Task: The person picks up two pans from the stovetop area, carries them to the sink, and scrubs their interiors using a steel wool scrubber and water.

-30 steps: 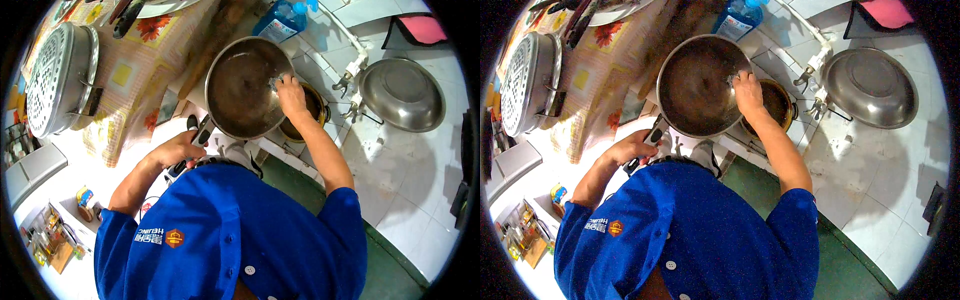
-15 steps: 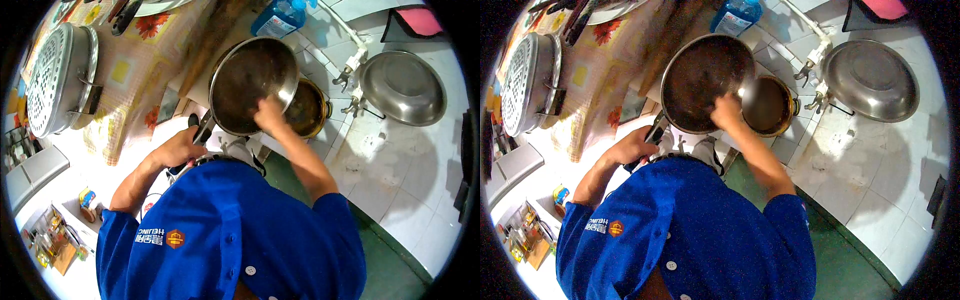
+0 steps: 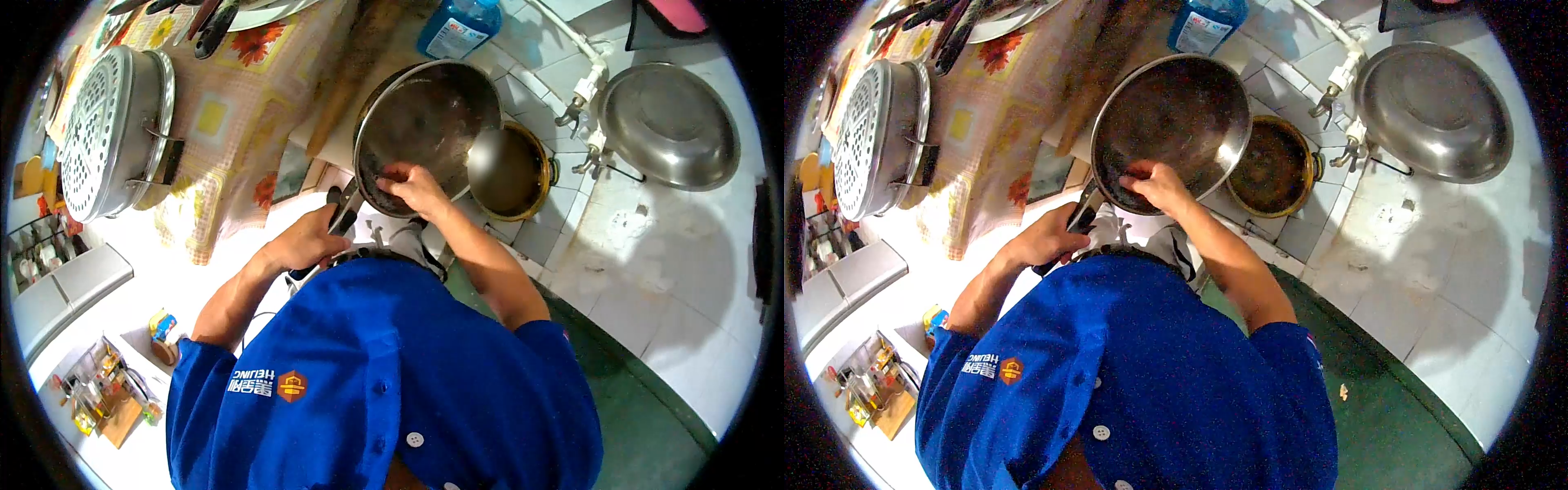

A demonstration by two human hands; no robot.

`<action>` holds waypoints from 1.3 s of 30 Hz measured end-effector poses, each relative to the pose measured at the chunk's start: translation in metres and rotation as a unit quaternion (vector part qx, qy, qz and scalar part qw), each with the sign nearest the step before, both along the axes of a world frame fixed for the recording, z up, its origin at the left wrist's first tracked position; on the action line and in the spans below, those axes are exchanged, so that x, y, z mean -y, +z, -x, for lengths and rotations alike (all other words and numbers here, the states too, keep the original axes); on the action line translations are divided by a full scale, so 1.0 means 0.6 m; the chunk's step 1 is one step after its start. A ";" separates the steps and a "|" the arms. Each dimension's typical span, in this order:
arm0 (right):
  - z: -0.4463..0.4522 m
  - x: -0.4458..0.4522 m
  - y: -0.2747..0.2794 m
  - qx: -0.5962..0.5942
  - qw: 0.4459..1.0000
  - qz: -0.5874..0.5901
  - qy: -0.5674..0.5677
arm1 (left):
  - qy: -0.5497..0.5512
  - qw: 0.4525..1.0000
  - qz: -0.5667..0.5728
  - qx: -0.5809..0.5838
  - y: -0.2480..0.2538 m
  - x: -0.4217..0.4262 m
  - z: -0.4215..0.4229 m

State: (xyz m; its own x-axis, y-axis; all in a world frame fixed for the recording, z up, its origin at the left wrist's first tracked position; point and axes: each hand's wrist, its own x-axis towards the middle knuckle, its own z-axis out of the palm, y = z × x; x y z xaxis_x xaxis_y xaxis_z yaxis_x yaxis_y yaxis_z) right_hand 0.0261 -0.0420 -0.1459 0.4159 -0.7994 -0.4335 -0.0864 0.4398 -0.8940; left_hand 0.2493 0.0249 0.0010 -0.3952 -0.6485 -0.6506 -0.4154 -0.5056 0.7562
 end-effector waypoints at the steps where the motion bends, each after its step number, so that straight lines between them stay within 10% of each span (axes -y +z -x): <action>1: 0.009 0.010 0.006 -0.158 0.981 0.085 0.070 | -0.015 1.000 0.012 0.006 0.004 0.002 -0.001; 6: 0.113 0.063 0.015 -0.499 0.803 0.319 0.070 | 0.020 0.999 -0.013 -0.030 0.016 0.005 0.006; 10: -0.015 0.013 0.010 -0.136 0.987 0.081 0.004 | 0.029 0.999 -0.026 -0.031 0.019 0.006 0.012; 18: 0.091 0.073 -0.014 -0.507 0.816 0.270 0.064 | 0.017 0.999 -0.003 -0.029 0.009 -0.002 0.003; 22: -0.017 0.019 0.014 -0.141 0.988 0.038 0.043 | 0.035 0.999 -0.011 0.000 0.021 -0.001 0.009; 26: 0.088 0.067 -0.013 -0.478 0.825 0.293 0.070 | -0.015 1.000 0.009 -0.023 -0.004 0.008 -0.009; 29: 0.091 0.076 -0.015 -0.520 0.801 0.289 0.066 | -0.008 0.999 0.002 -0.033 -0.005 0.004 -0.009; 32: -0.008 0.017 0.013 -0.220 0.958 0.175 0.053 | 0.012 1.000 -0.006 -0.011 0.007 0.009 -0.002; 39: 0.130 0.079 0.001 -0.489 0.787 0.376 0.022 | -0.004 1.000 0.006 -0.012 0.000 0.010 -0.010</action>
